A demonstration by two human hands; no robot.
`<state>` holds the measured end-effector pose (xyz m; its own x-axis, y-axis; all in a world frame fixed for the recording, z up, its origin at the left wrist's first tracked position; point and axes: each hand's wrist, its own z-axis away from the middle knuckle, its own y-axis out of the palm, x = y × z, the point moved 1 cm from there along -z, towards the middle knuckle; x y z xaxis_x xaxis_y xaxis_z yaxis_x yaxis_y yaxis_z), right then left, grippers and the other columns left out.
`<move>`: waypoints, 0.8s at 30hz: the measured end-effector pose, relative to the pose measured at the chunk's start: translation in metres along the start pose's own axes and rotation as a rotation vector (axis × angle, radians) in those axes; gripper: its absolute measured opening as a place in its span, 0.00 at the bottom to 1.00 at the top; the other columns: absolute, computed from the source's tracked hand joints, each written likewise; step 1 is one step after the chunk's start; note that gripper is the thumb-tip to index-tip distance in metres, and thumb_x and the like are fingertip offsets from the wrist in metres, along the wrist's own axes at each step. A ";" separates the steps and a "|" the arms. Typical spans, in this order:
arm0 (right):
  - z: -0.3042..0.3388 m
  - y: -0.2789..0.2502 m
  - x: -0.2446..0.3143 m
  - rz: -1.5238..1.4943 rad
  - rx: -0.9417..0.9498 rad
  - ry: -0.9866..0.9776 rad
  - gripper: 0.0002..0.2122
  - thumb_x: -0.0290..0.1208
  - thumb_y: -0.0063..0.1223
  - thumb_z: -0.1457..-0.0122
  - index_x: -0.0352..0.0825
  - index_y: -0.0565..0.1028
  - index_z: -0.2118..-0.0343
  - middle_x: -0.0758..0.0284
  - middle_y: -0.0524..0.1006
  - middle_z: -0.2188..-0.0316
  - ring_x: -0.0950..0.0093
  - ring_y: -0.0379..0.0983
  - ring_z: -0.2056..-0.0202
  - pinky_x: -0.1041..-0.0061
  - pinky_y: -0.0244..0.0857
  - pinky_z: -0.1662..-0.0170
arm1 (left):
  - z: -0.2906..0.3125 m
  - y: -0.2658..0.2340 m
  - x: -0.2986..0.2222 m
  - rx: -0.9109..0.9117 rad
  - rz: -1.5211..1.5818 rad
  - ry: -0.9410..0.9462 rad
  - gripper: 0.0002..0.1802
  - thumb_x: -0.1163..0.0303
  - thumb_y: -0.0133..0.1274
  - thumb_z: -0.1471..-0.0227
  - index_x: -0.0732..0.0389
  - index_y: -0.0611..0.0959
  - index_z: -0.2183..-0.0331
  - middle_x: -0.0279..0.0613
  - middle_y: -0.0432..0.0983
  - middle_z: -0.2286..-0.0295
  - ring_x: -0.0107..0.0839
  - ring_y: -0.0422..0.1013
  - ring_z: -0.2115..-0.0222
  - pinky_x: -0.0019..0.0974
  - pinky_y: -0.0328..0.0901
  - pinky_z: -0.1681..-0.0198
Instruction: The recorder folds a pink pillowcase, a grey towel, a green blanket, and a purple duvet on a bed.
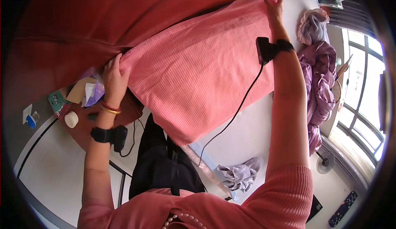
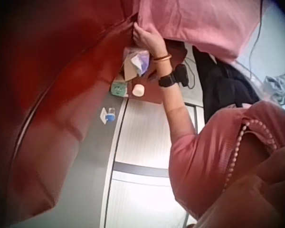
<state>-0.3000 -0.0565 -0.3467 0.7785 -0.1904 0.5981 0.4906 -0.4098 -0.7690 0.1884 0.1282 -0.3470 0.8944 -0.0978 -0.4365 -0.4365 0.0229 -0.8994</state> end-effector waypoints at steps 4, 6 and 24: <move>0.075 -0.042 -0.006 0.231 -0.122 -0.342 0.26 0.33 0.50 0.53 0.35 0.59 0.49 0.53 0.57 0.49 0.56 0.51 0.47 0.65 0.47 0.46 | 0.021 -0.008 -0.053 0.010 -0.002 0.096 0.34 0.65 0.52 0.58 0.63 0.59 0.50 0.52 0.50 0.49 0.48 0.49 0.49 0.47 0.46 0.48; 0.145 -0.060 0.011 0.358 -0.105 -0.414 0.26 0.30 0.52 0.55 0.36 0.60 0.50 0.56 0.55 0.47 0.57 0.48 0.46 0.63 0.44 0.45 | 0.032 -0.009 -0.075 0.074 0.013 0.174 0.35 0.61 0.52 0.58 0.60 0.59 0.49 0.51 0.49 0.48 0.47 0.47 0.47 0.49 0.44 0.47; 0.339 -0.075 -0.100 -0.867 -0.400 0.926 0.29 0.47 0.42 0.47 0.33 0.54 0.47 0.61 0.55 0.47 0.67 0.49 0.46 0.73 0.42 0.44 | 0.048 0.055 -0.070 0.109 0.295 -0.021 0.47 0.48 0.50 0.59 0.62 0.48 0.46 0.56 0.41 0.47 0.49 0.43 0.46 0.46 0.42 0.46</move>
<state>-0.2815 0.2959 -0.4250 -0.3558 -0.2037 0.9121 0.4175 -0.9078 -0.0399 0.1067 0.1843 -0.3671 0.7329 -0.0501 -0.6784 -0.6656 0.1535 -0.7304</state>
